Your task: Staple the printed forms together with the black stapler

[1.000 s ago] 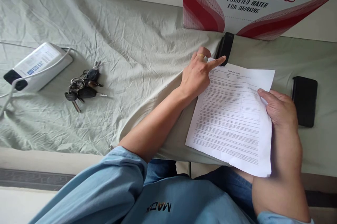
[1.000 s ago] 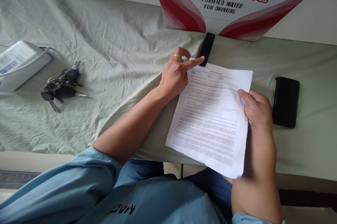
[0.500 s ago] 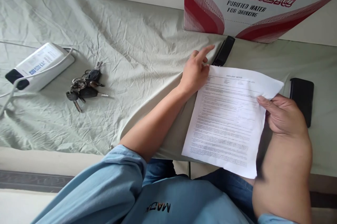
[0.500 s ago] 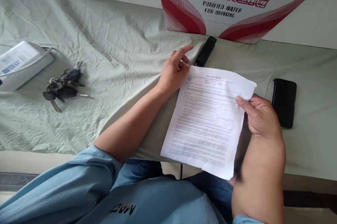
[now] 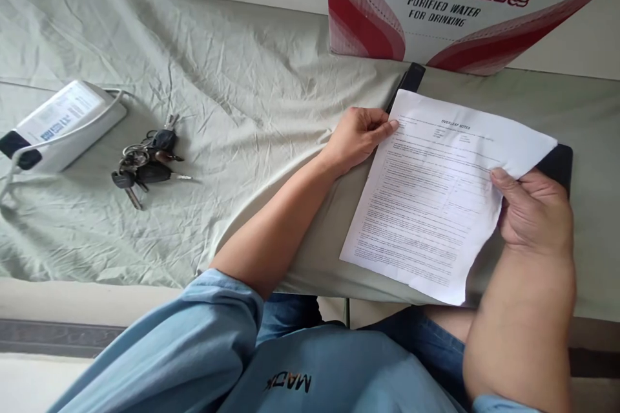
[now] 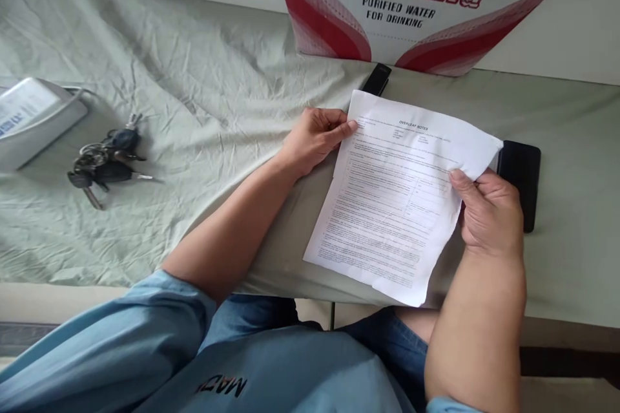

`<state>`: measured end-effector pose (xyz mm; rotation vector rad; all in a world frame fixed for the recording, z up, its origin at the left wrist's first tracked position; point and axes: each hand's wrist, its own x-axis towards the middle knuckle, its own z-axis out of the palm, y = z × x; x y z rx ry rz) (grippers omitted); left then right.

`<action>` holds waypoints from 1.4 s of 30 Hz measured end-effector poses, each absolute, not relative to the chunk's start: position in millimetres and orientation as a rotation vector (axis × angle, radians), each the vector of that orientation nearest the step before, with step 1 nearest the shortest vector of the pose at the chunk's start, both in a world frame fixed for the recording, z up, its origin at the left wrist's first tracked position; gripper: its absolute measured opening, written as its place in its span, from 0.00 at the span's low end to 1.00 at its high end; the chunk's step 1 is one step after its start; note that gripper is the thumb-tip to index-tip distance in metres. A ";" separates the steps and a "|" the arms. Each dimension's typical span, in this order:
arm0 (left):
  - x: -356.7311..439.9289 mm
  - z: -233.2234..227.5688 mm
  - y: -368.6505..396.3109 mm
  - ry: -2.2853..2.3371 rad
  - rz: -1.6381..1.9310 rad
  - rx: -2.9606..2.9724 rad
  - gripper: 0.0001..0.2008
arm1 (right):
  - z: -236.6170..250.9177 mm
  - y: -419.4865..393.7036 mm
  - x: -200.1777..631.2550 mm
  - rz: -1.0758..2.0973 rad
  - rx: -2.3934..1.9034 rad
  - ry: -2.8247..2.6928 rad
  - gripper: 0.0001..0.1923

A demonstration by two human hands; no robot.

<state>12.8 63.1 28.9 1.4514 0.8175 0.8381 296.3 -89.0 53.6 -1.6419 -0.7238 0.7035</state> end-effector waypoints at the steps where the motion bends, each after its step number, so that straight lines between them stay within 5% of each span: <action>1: 12.2 27.7 63.6 0.816 0.840 1.483 0.36 | 53.2 -89.2 296.0 0.706 -1.642 -0.713 0.24; 14: 16.1 11.5 68.2 0.923 0.899 1.673 0.30 | 40.1 -90.5 299.4 0.679 -1.685 -0.745 0.19; 20: 15.8 -4.0 72.8 1.051 1.047 1.756 0.10 | 38.7 -92.1 317.9 0.667 -1.777 -0.641 0.26; 28: 19.2 -17.5 72.4 0.995 0.954 2.171 0.27 | 42.8 -97.8 315.5 0.651 -1.824 -0.682 0.24; 42: 20.5 10.5 55.7 0.905 0.904 2.074 0.12 | 58.8 -122.5 334.8 0.585 -1.860 -0.653 0.21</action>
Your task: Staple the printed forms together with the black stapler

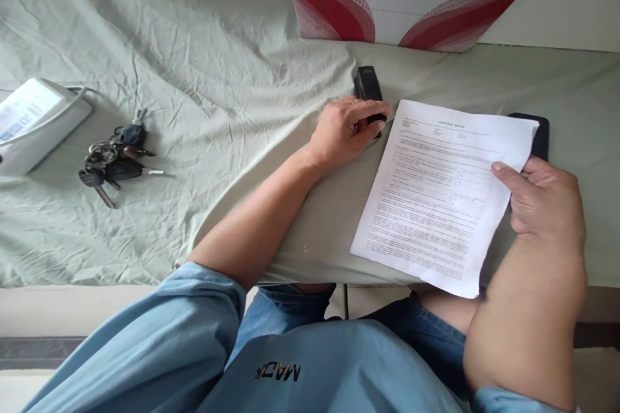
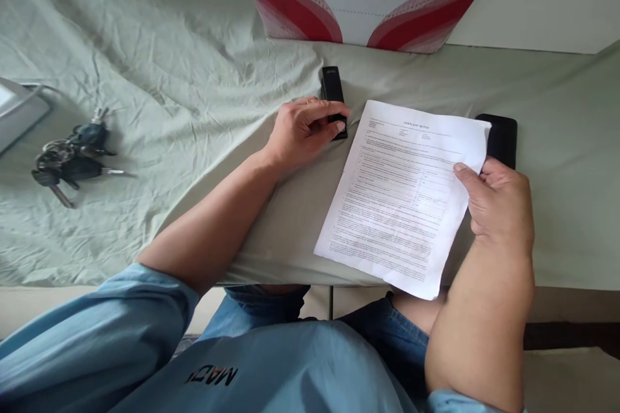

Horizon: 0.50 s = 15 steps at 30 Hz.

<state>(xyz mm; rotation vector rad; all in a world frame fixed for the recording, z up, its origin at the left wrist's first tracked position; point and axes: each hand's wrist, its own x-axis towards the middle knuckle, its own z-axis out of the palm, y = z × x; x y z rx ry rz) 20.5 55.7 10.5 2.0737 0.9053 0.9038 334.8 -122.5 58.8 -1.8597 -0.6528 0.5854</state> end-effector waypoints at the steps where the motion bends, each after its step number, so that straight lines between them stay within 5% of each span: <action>1: 20.2 11.6 54.8 0.899 0.901 2.066 0.12 | 60.1 -123.0 335.7 0.579 -1.852 -0.632 0.22; 10: 15.0 7.1 62.1 0.884 0.942 1.998 0.23 | 90.9 -138.2 343.0 0.841 -1.914 -0.549 0.23; 15: 13.7 2.7 64.1 0.881 0.959 1.931 0.19 | 92.8 -135.7 332.7 1.029 -1.866 -0.622 0.25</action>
